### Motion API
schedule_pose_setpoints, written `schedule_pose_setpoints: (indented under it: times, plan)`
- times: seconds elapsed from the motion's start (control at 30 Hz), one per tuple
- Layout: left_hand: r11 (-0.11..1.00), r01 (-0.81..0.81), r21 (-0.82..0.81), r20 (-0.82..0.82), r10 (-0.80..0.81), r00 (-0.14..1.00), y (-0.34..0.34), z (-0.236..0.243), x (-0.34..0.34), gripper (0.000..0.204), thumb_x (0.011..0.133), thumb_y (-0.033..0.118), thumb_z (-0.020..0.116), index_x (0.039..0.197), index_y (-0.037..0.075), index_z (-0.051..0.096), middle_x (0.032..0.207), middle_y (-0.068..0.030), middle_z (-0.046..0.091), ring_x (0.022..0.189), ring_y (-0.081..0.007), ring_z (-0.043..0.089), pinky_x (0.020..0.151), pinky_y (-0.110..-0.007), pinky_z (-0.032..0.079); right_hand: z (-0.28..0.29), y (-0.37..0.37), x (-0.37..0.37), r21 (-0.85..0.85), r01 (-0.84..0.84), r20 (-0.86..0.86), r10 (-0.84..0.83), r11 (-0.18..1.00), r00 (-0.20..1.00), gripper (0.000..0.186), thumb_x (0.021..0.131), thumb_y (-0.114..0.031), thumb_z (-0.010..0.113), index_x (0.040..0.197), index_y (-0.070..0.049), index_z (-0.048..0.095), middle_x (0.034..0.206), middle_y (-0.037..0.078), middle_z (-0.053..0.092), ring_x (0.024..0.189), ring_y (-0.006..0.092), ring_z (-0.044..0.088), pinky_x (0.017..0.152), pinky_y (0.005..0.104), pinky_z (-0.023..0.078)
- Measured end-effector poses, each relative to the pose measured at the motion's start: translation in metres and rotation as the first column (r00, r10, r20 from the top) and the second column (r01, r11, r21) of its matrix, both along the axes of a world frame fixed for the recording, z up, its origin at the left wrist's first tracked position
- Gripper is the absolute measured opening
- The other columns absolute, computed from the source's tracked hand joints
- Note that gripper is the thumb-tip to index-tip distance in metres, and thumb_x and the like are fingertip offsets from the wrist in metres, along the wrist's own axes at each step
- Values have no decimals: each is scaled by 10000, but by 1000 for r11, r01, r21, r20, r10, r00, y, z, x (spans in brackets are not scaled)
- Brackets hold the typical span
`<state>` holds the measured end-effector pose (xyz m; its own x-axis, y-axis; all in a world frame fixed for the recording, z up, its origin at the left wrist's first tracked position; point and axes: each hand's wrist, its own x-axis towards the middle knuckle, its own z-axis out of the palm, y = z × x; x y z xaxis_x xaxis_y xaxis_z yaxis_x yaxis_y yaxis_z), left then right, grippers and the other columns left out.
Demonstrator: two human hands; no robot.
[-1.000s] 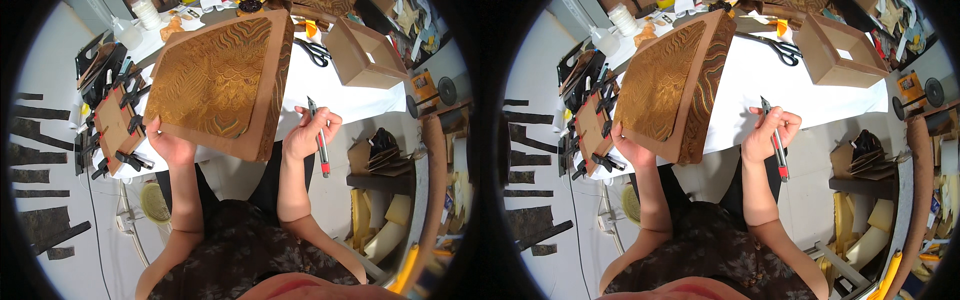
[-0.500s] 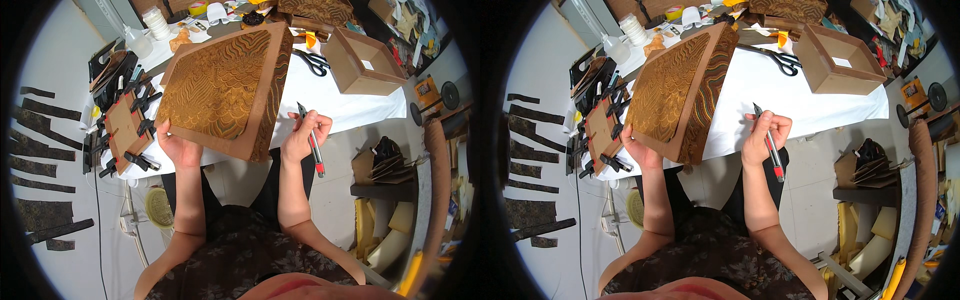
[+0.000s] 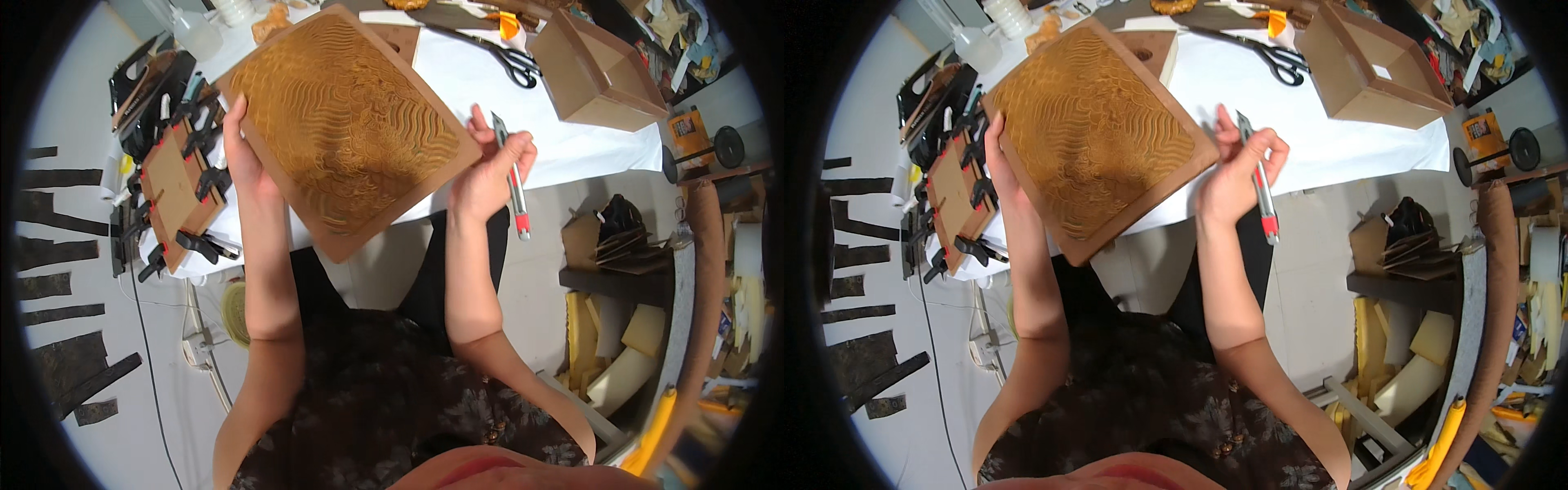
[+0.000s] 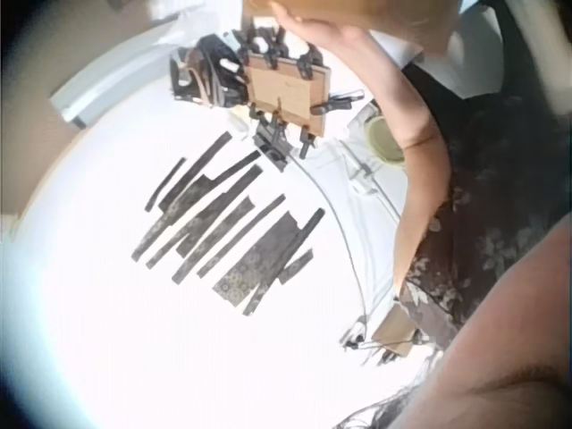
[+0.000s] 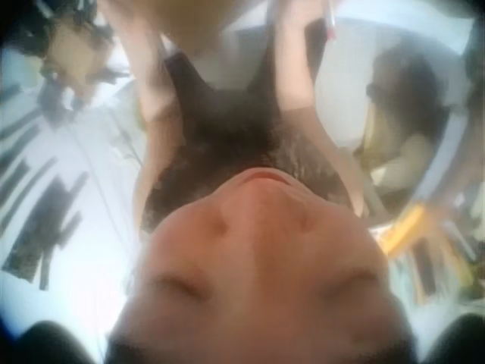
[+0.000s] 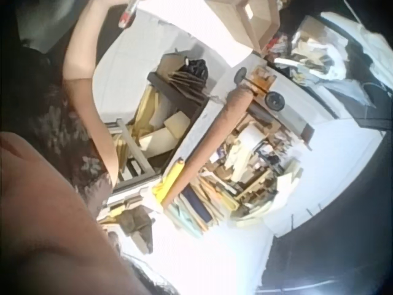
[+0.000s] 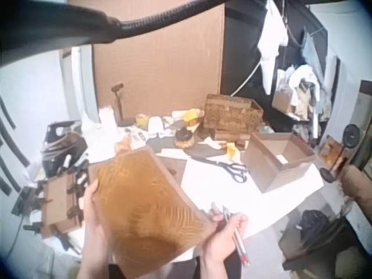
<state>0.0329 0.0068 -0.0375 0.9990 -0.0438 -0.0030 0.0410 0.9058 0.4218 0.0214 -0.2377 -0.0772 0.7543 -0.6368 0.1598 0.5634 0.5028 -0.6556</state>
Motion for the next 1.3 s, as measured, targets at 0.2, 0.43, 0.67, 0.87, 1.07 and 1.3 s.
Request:
schedule_pose_setpoints:
  times: [0.2, 0.43, 0.67, 0.87, 1.07, 1.3]
  plan:
    - [993, 46, -106, -93, -56, 994, -14, -15, -33, 450, 888, 284, 578, 1244, 15, 519, 1191, -136, 593, 1064, -276, 584, 925, -415, 476, 2, 37, -5, -132, -4, 36, 9, 991, 999, 305, 988, -383, 451, 945, -101, 342, 670, 54, 509, 812, 268, 670, 788, 363, 538]
    - [1000, -22, 2, -57, 22, 998, -15, -31, -48, 472, 796, 46, 525, 1252, -57, 455, 1149, -188, 586, 1064, -310, 586, 953, -444, 476, -4, 32, -5, -191, 5, 10, -3, 982, 1000, 286, 988, -370, 457, 948, -105, 358, 645, 45, 514, 748, 203, 646, 837, 381, 527]
    - [980, 80, -180, 1, -81, 997, -13, -35, -48, 447, 803, 31, 513, 1232, -78, 455, 1143, -200, 582, 1015, -313, 613, 918, -446, 508, 4, 11, -18, -319, 134, 127, -97, 938, 987, 242, 999, -313, 435, 902, -110, 347, 561, 41, 481, 476, 120, 525, 859, 432, 533]
    - [979, 76, -189, -7, -79, 997, -14, -33, -47, 424, 811, 26, 516, 1217, -82, 466, 1134, -198, 588, 1011, -315, 614, 923, -447, 505, 7, 17, -25, -462, 338, 336, -190, 820, 922, 268, 987, -315, 457, 923, -88, 329, 609, 89, 495, 459, 160, 516, 835, 448, 552]
    - [974, 84, -210, -12, -88, 996, -12, -34, -47, 400, 810, 14, 518, 1197, -84, 483, 1111, -193, 603, 996, -308, 625, 913, -440, 518, 7, 28, -26, -728, 411, 442, -83, 549, 893, 389, 941, -413, 512, 951, -62, 343, 620, 99, 521, 543, 177, 582, 832, 466, 543]
    - [983, 56, -173, -71, -69, 995, -13, -36, -46, 369, 816, 14, 520, 1171, -87, 499, 1078, -186, 619, 965, -291, 640, 890, -423, 532, 6, 35, -30, -813, 355, 413, 27, 462, 910, 422, 925, -433, 533, 968, -55, 350, 603, 91, 519, 554, 183, 577, 840, 462, 531]
